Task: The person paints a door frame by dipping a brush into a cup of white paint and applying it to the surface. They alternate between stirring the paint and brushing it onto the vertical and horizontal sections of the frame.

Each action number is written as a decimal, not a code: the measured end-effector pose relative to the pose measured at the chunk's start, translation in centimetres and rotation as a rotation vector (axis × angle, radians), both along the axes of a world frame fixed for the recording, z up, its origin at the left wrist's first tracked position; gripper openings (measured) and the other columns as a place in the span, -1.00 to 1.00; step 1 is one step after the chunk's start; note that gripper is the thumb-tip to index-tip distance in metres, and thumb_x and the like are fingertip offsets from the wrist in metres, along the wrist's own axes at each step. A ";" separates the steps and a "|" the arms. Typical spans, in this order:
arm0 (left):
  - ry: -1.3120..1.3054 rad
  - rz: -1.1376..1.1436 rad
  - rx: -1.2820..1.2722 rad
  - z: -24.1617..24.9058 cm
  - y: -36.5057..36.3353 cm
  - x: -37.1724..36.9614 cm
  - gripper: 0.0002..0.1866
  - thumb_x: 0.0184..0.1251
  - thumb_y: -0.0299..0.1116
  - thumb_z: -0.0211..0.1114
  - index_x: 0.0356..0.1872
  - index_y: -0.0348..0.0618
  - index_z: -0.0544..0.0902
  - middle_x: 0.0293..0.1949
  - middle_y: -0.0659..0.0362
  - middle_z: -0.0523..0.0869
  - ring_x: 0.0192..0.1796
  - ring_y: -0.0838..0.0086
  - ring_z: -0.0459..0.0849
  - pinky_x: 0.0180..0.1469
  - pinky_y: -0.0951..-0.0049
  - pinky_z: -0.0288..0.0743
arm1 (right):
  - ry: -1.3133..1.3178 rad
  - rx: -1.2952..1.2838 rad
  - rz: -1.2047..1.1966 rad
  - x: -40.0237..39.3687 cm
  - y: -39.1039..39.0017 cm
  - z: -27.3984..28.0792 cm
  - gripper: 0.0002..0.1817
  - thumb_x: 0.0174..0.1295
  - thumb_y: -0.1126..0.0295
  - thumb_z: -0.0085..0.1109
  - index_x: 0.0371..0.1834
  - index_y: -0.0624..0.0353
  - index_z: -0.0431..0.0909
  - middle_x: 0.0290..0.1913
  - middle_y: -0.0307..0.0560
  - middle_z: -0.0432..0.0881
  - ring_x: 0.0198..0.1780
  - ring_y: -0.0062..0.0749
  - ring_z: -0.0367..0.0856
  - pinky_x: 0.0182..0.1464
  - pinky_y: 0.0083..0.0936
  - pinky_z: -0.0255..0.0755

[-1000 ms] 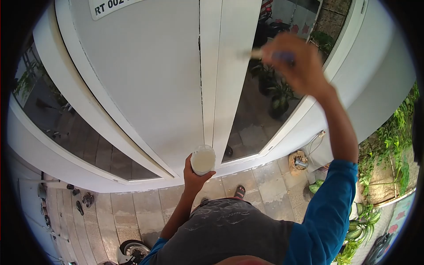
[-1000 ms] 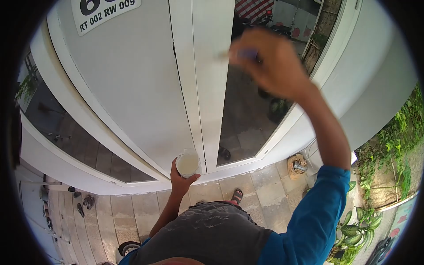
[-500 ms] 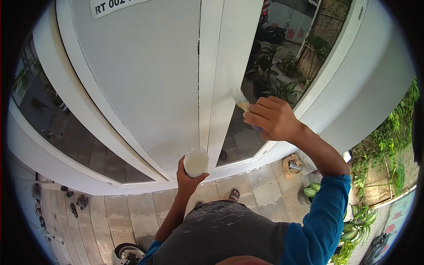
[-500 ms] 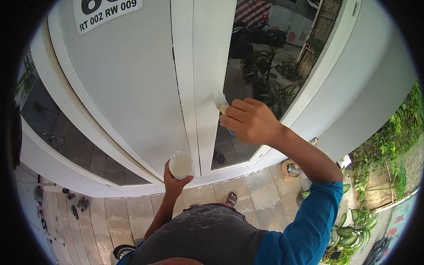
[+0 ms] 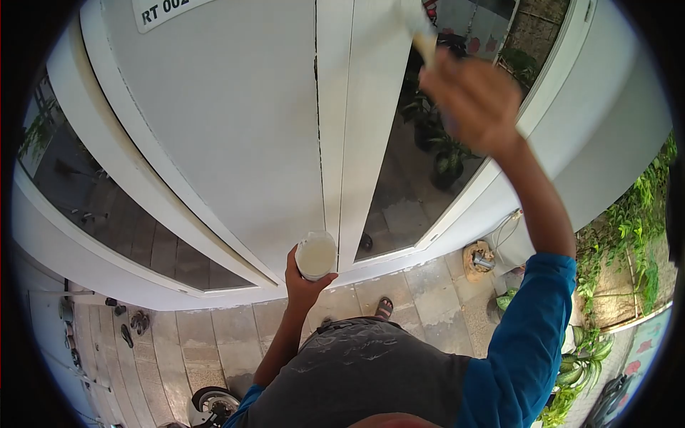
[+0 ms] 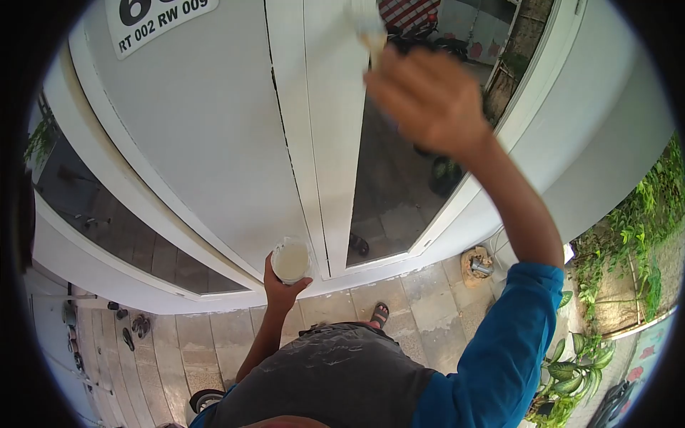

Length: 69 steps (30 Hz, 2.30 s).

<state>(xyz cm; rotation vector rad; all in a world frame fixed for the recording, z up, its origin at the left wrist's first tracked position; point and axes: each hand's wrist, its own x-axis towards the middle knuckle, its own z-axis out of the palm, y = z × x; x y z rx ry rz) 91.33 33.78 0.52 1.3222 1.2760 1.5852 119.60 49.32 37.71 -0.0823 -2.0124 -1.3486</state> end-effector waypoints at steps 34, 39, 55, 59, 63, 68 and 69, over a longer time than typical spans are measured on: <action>0.004 -0.043 -0.017 0.0 -0.9 0.7 0.05 -0.18 -0.46 0.77 0.43 -0.24 0.33 0.20 0.05 0.65 0.26 0.27 0.67 0.32 0.22 0.57 | 0.102 -0.771 0.123 -1.2 -1.8 -2.2 -0.88 0.18 0.49 0.43 -0.22 0.15 0.74 -0.24 -0.07 0.73 -0.24 -0.16 0.73 -0.26 -0.32 0.62; 0.015 -0.022 -0.027 -0.4 -0.8 0.6 0.06 -0.21 -0.44 0.79 0.42 -0.24 0.35 0.20 0.04 0.65 0.25 0.27 0.66 0.30 0.22 0.57 | 0.240 -0.233 0.296 -1.3 -2.4 4.8 -0.88 0.29 0.58 0.38 -0.14 0.29 0.68 -0.25 0.02 0.69 -0.37 -0.28 0.70 -0.36 -0.44 0.54; 0.004 0.006 -0.009 -0.2 -1.7 -0.3 0.06 -0.18 -0.43 0.79 0.43 -0.24 0.36 0.21 0.04 0.64 0.24 0.28 0.66 0.29 0.22 0.57 | 0.107 -0.946 0.110 -0.8 -1.8 -6.0 -0.88 0.17 0.53 0.42 -0.25 0.18 0.69 -0.35 -0.06 0.63 -0.37 -0.13 0.68 -0.37 -0.30 0.53; -0.052 0.001 -0.017 0.0 -1.7 -0.1 0.06 -0.18 -0.44 0.79 0.44 -0.24 0.34 0.20 0.04 0.64 0.23 0.28 0.66 0.29 0.23 0.57 | 0.258 -0.521 0.215 -1.0 -1.6 2.1 -0.79 0.15 0.55 0.43 -0.14 0.11 0.76 -0.23 -0.09 0.72 -0.36 -0.19 0.68 -0.34 -0.39 0.60; -0.020 0.025 -0.024 -0.8 -1.8 -0.4 0.06 -0.17 -0.46 0.78 0.44 -0.24 0.33 0.20 0.04 0.64 0.24 0.28 0.66 0.28 0.24 0.57 | 0.153 -0.161 0.036 -0.5 -1.7 -0.6 -0.65 -0.05 0.53 0.43 -0.11 0.07 0.78 -0.06 -0.11 0.77 -0.33 -0.20 0.68 -0.32 -0.42 0.63; -0.043 0.041 0.000 -1.2 -1.7 -0.9 0.05 -0.16 -0.47 0.77 0.44 -0.26 0.34 0.20 0.04 0.64 0.24 0.28 0.66 0.29 0.24 0.57 | -0.022 -0.397 0.000 0.2 -3.0 -14.5 -0.69 -0.04 0.44 0.39 -0.15 0.14 0.70 -0.10 0.01 0.73 -0.38 -0.43 0.61 -0.44 -0.48 0.46; -0.058 0.036 -0.006 -1.2 -1.7 -1.0 0.05 -0.16 -0.48 0.77 0.44 -0.26 0.34 0.20 0.04 0.64 0.24 0.28 0.66 0.29 0.24 0.57 | -0.066 -0.478 -0.012 0.2 -3.3 -17.1 -0.69 -0.05 0.44 0.39 -0.17 0.12 0.68 -0.16 -0.10 0.71 -0.34 -0.46 0.60 -0.42 -0.48 0.46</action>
